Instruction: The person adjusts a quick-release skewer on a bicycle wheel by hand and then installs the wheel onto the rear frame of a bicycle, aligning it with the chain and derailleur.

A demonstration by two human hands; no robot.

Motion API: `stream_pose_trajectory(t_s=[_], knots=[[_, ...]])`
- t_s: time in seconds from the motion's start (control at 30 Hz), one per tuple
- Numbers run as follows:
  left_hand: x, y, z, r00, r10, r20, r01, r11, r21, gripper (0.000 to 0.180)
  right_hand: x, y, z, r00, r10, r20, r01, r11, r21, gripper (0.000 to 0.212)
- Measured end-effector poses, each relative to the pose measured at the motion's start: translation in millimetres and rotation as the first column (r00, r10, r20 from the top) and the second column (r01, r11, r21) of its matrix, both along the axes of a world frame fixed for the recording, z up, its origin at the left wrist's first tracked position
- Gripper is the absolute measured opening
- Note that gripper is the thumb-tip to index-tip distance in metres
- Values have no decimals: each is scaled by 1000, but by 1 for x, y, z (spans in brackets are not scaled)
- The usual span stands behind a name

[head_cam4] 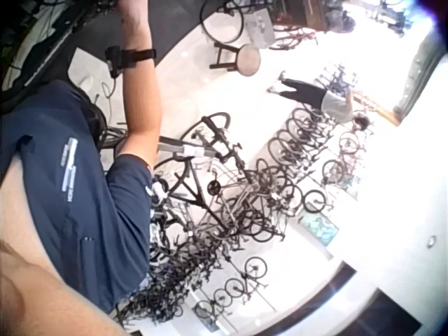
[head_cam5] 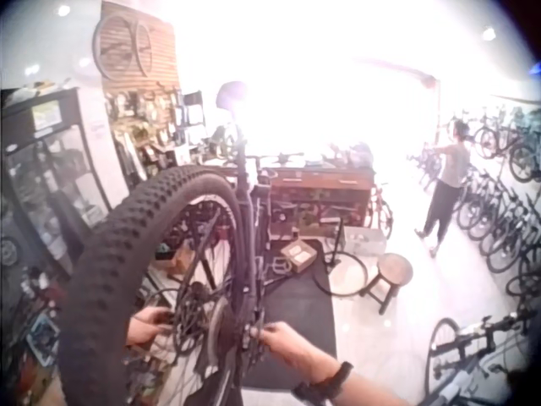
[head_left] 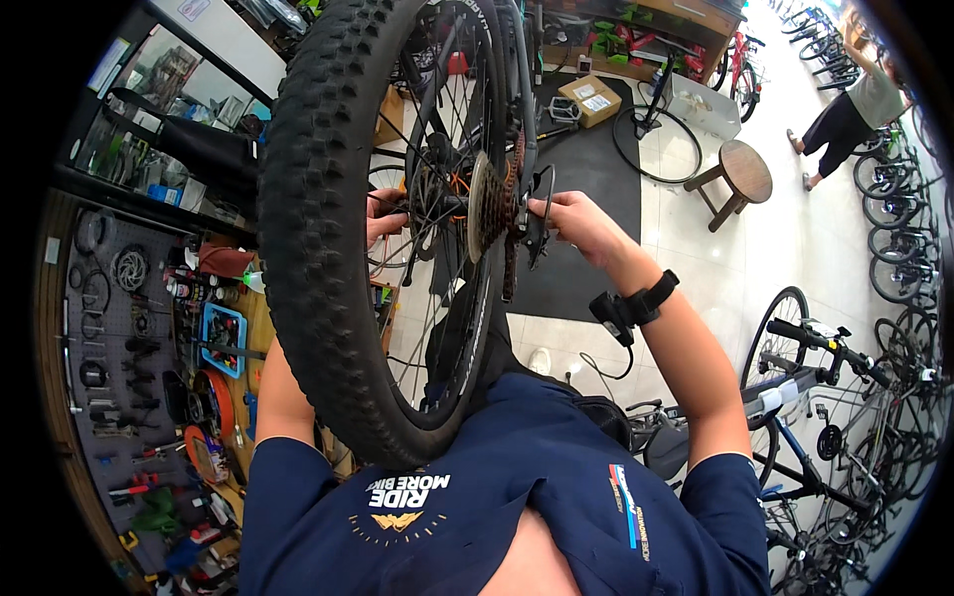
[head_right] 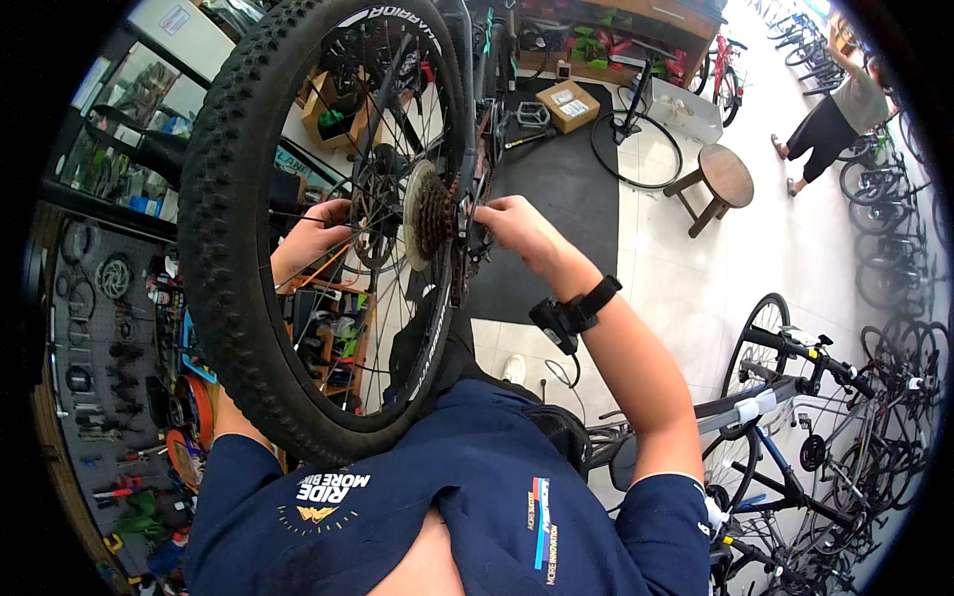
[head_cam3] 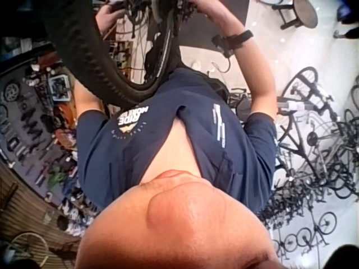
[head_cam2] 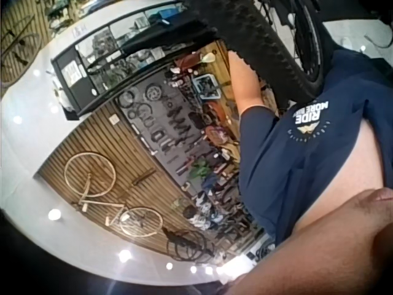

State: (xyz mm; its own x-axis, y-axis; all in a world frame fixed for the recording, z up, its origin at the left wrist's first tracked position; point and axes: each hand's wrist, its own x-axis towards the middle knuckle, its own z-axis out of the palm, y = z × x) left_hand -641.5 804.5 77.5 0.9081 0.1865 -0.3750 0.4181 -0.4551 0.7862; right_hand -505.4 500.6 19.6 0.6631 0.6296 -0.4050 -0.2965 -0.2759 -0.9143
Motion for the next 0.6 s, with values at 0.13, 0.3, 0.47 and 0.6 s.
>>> stream_pose_trajectory(t_s=[0.13, 0.3, 0.47, 0.6], knots=[[0, 27, -35, 997, -41, 72, 46, 997, -63, 42, -14, 6, -12, 985, -103, 140, 85, 988, 132, 40], [1, 15, -27, 997, -19, 80, 25, 997, -70, 31, -26, 5, 1, 926, -185, 330, 114, 968, 222, 35], [2, 9, -20, 996, -31, 82, 29, 999, 21, 34, -23, 4, 0, 950, -167, 263, 125, 978, 168, 38], [4, 5, -12, 1000, 2, 4, -2, 1000, 12, 33, -39, 11, -9, 861, -303, 408, 198, 940, 279, 41]])
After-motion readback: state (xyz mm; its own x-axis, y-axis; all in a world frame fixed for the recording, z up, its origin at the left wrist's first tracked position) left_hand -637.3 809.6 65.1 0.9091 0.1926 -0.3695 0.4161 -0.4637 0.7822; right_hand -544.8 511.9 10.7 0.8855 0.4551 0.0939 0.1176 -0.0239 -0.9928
